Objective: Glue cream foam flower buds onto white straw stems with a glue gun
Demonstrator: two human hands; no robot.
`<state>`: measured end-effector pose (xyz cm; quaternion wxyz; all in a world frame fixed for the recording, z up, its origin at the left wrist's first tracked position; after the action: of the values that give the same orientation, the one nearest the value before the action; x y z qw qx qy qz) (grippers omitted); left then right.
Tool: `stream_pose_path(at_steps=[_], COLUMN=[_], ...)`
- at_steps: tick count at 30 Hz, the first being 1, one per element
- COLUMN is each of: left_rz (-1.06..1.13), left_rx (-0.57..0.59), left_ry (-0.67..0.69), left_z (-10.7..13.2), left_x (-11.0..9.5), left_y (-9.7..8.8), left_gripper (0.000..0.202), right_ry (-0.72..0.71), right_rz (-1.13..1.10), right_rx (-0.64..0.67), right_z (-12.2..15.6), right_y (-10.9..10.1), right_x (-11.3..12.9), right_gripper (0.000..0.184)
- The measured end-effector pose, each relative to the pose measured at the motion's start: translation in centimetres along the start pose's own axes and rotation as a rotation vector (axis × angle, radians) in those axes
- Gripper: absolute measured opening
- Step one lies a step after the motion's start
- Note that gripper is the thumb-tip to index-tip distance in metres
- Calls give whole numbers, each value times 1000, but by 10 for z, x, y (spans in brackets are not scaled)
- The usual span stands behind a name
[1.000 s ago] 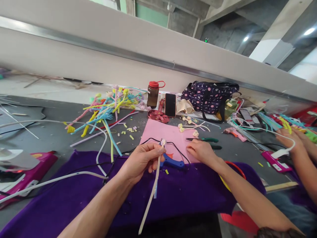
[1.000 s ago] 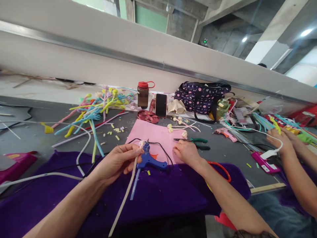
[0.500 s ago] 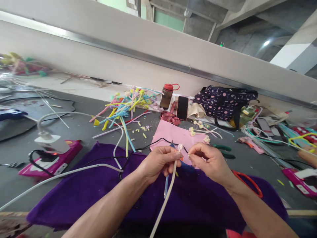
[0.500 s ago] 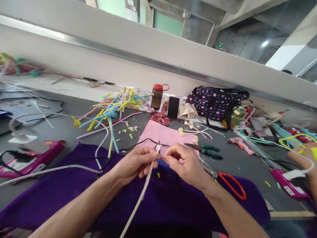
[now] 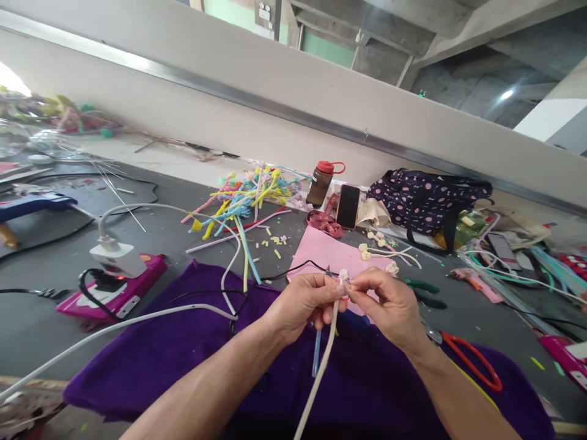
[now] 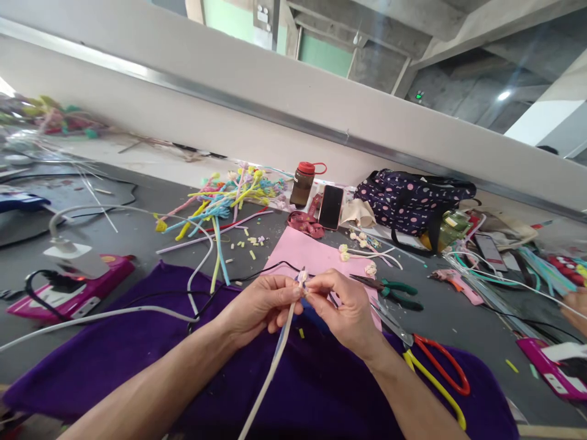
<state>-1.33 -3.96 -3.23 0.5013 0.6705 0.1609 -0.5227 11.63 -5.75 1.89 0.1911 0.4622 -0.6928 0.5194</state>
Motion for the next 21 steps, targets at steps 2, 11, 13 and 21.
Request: stream_pose_path(at_steps=[2,11,13,21], left_rz=[-15,-78,-74,-137], left_rx=[-10,-56,-54,-38], left_ry=[-3,-13,-6,-41], left_z=[-1,-2,-2,-1], left_x=[1,4,3,5], left_y=[0,-1,-1,-2], left_gripper=[25,22,21,22], right_ry=[-33,-11,-16,-72], right_rz=[51,25,18,80], right_rx=[36,58,53,148], right_z=[0,0,0,2], right_y=[0,3,4,1], right_x=[1,-5,-5,1], right_gripper=[12,4,4,9])
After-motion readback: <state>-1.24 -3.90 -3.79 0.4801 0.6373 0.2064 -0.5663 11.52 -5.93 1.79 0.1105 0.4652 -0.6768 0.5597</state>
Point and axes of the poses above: each hand's wrist, its own z-axis away from the middle knuckle, its own y-axis out of the palm, x = y × z, the point moved 5 cm from there along -z, towards the middle knuckle, and after that the axes turned 8 degrees about y, right-handed, at the moved point
